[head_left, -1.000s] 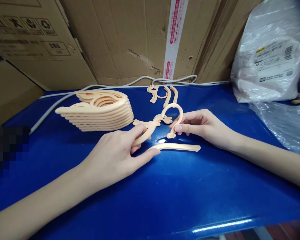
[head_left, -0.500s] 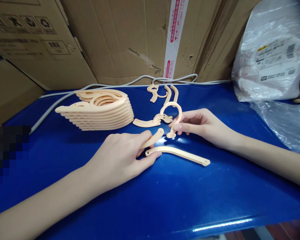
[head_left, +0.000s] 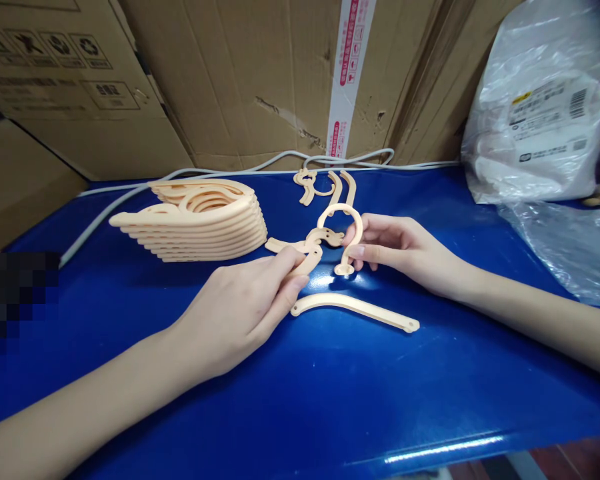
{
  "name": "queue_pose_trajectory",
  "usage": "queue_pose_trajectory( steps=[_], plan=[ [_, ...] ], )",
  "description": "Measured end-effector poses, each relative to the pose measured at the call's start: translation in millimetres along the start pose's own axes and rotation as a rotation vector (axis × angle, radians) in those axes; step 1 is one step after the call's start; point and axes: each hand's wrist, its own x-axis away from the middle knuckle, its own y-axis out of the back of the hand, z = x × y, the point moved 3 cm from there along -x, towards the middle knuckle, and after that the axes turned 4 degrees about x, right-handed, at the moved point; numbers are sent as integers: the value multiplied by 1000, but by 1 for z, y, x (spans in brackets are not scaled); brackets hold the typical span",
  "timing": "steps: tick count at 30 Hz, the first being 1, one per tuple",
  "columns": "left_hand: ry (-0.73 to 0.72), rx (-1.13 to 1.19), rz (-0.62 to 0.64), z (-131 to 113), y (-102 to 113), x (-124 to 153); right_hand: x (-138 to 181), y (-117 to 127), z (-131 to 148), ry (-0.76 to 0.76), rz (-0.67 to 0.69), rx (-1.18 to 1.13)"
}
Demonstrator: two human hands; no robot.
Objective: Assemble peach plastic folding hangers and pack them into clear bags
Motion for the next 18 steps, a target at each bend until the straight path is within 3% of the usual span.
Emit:
queue_pose_trajectory(
  steps=[9,18],
  plan=[
    [-146,-32,-47,2,-7,0,0,1,-2,-39,6,-179],
    [-227,-3,-51,-3,-6,1,-3,2,-5,-99,-90,-337]
  ],
)
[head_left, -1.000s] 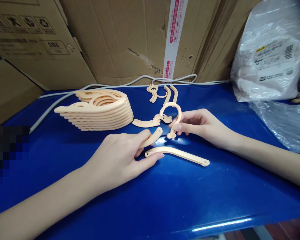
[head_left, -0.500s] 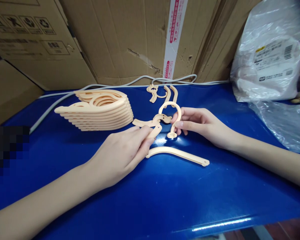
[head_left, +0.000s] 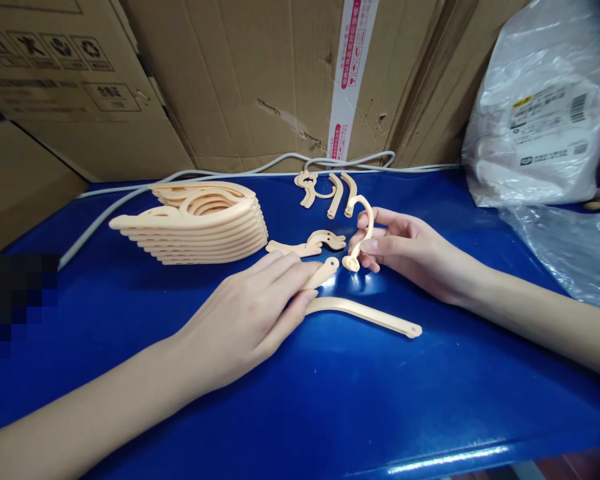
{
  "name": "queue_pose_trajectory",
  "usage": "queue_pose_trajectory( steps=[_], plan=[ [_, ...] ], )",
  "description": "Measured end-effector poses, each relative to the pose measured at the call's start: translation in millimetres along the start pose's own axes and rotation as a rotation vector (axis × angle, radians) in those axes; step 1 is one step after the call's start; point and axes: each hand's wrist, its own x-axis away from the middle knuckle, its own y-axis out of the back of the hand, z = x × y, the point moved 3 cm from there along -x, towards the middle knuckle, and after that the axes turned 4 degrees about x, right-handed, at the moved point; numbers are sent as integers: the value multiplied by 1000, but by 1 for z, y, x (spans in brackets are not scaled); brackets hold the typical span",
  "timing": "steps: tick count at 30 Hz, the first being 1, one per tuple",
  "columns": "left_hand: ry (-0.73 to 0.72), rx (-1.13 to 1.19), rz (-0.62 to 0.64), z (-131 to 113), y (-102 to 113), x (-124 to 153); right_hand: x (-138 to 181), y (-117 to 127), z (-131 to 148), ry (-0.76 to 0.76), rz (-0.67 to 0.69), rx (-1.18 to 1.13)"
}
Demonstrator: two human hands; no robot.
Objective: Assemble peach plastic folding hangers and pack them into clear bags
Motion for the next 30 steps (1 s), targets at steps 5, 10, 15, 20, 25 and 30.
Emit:
queue_pose_trajectory(
  steps=[5,10,15,20,25,30],
  plan=[
    [-17,-57,18,0,-2,0,-1,2,-2,-5,-18,-19],
    [-45,-67,15,1,-3,1,0,1,-3,11,30,-19],
    [-40,-75,21,3,-5,2,0,0,-3,22,36,-19],
    [-27,-47,-17,5,-7,2,0,-1,-2,13,32,-39],
    [-73,-44,-65,3,-6,1,0,0,0,-34,20,-26],
    [-87,-53,-118,2,-2,3,2,0,2,-81,31,-39]
  ],
)
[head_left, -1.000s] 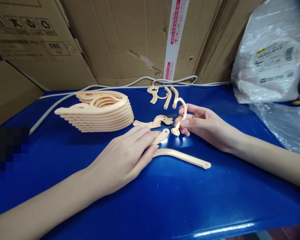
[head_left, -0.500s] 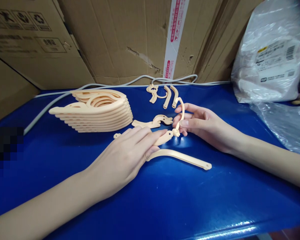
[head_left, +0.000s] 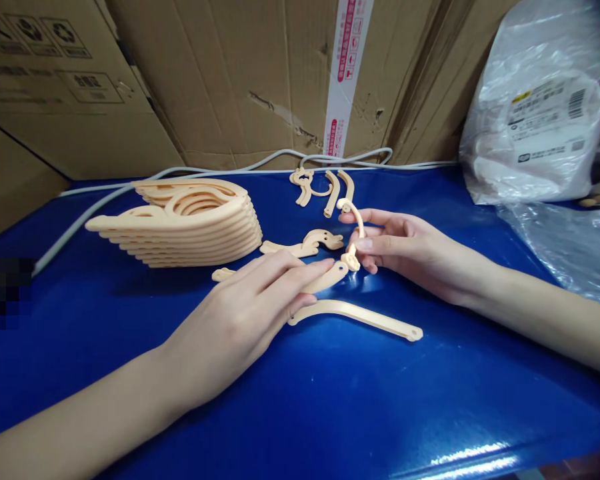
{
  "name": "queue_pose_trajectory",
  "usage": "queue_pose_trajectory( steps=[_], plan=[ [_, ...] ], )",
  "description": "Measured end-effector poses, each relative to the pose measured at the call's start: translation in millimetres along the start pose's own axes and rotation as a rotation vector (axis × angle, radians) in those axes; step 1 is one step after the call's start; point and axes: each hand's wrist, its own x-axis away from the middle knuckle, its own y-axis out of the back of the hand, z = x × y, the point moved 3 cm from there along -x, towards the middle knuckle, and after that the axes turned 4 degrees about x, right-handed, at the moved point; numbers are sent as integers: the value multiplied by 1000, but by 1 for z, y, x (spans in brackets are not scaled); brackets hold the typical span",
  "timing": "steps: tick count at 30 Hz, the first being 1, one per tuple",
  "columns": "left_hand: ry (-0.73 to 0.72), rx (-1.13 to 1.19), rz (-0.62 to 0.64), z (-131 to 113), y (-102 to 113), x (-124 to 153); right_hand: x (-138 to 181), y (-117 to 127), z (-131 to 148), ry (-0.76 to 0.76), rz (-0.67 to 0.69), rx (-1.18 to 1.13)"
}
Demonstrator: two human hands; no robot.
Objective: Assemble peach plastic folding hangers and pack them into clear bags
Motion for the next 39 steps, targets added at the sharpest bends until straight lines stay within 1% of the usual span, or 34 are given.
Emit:
queue_pose_trajectory(
  steps=[6,12,23,28,34,39],
  plan=[
    [-19,-25,-8,-1,2,-1,0,-2,0,-3,34,-42],
    [13,0,12,0,0,-1,-2,0,-2,-17,92,-78],
    [53,83,10,0,-1,1,-2,-2,-3,-19,118,32],
    [39,28,-9,2,-3,1,-3,-1,-3,41,89,51],
    [5,-63,10,0,-2,1,2,0,2,110,36,177],
    [-30,-148,-2,-3,0,-1,4,0,5,142,-13,250]
  ],
)
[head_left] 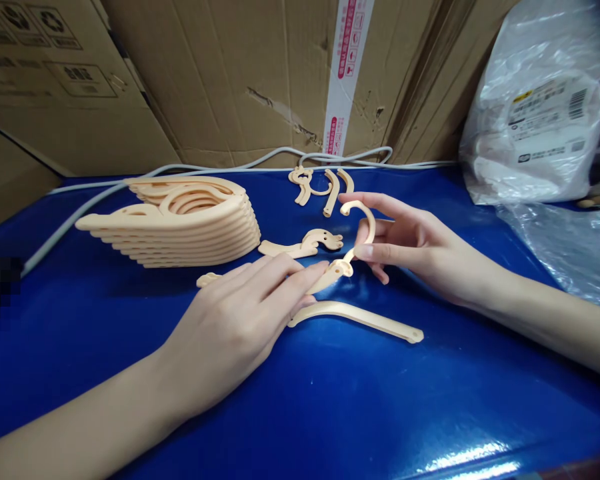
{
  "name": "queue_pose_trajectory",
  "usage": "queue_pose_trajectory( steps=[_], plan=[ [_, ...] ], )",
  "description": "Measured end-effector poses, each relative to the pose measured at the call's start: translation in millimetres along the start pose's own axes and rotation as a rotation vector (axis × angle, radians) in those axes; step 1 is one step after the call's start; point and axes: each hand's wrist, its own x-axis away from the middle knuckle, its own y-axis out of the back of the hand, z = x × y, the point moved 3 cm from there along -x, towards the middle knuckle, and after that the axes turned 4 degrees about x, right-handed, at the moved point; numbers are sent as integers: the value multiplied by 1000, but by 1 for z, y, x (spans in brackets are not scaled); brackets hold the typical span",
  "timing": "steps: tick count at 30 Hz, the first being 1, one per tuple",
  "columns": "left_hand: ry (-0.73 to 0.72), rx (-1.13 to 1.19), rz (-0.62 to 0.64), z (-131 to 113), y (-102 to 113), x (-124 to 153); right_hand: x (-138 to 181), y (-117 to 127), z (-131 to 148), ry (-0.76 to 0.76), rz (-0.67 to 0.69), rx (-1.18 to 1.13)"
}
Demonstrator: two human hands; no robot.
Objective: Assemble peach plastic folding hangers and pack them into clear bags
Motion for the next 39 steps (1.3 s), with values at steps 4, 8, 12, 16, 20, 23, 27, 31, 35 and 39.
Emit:
queue_pose_trajectory(
  steps=[4,8,12,16,20,23,27,31,35,39],
  plan=[
    [-25,-37,-5,-1,-1,0,1,-1,3,18,-2,40],
    [-36,-71,0,-1,-2,1,3,-3,6,30,-22,83],
    [-29,-87,23,-1,-2,2,4,-5,8,31,-34,107],
    [-41,-118,18,-3,-1,1,5,-4,7,37,-40,136],
    [-54,-149,28,-5,-2,0,6,-3,6,38,-49,186],
    [-60,-160,19,-6,-2,-1,7,-5,7,48,-58,208],
    [-68,-171,5,-6,-2,-2,9,-7,9,59,-76,234],
    [-79,-177,14,-5,-2,-1,9,-7,9,56,-79,244],
    [-83,-174,26,-5,-3,-2,7,-9,8,45,-74,243],
    [-78,-153,28,-5,-3,-2,6,-11,7,66,-67,226]
  ],
)
